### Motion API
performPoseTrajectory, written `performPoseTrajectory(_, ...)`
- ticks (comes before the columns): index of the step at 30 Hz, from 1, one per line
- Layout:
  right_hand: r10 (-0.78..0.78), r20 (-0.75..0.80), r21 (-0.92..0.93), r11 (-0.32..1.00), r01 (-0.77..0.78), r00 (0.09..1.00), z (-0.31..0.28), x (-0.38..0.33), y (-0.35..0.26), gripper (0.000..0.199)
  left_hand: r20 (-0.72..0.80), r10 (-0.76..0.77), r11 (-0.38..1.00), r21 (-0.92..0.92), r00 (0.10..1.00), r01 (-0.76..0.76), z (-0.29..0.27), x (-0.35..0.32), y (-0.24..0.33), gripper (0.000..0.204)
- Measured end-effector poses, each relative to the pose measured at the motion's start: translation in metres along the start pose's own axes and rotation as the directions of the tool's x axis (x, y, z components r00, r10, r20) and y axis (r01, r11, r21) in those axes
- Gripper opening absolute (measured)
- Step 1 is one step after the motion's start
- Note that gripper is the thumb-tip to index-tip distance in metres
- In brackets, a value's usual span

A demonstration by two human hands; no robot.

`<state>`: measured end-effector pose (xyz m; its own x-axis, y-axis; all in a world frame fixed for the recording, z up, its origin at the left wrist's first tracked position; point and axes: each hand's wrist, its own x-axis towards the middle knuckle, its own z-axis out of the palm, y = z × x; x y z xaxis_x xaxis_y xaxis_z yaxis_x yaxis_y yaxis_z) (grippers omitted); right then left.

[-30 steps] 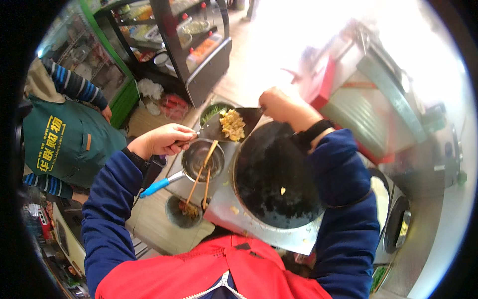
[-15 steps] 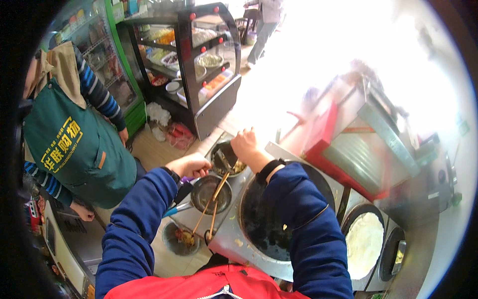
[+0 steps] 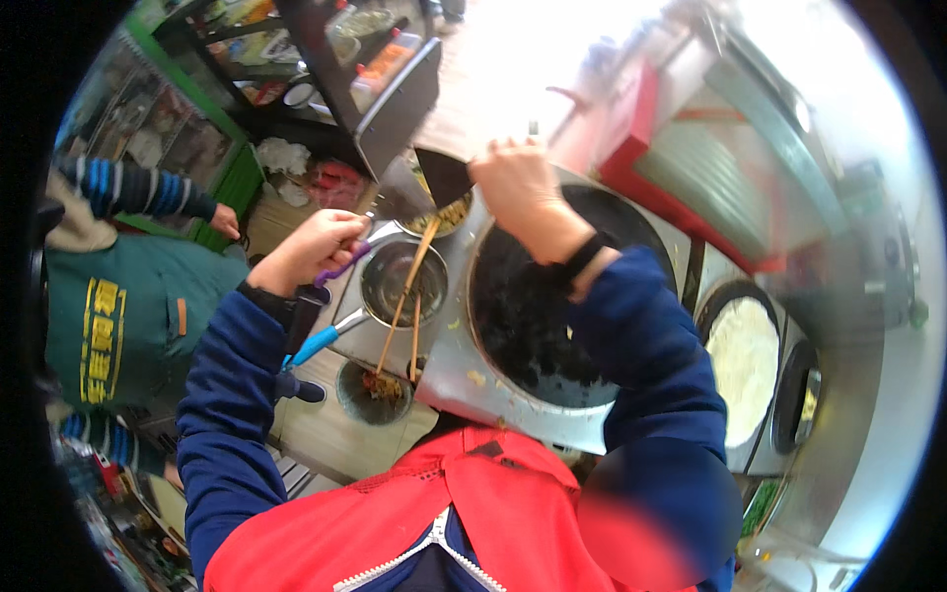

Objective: The person places a thin crepe on a flat griddle, adds fried egg pieces, then spoons seasonings and oil into a pan of mixed vegetables. The seasoned vegetables are poured onto the crepe and spread evenly with chopsticks.

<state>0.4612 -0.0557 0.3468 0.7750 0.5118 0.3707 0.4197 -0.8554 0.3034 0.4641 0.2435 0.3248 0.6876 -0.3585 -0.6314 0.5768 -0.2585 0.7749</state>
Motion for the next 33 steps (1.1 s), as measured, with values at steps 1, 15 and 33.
performPoseTrajectory(1, 0.146, -0.035, 0.154, 0.978, -0.139, 0.989, -0.015, -0.026, 0.018, 0.010, -0.034, -0.043, 0.999, -0.021, 0.998, 0.043, -0.004, -0.001, 0.002, 0.011)
performPoseTrajectory(15, 0.680, 0.625, 0.440, 0.097, -0.893, 0.383, -0.074, -0.366, -0.009, 0.027, 0.100, 0.000, 0.968, -0.248, 0.995, 0.025, -0.006, -0.029, 0.000, 0.026)
performPoseTrajectory(33, 0.376, -0.130, 0.172, 0.920, -0.353, 0.917, 0.001, -0.071, -0.033, 0.018, -0.259, 0.307, 0.838, 0.530, 0.916, -0.131, 0.054, 0.028, -0.012, 0.026)
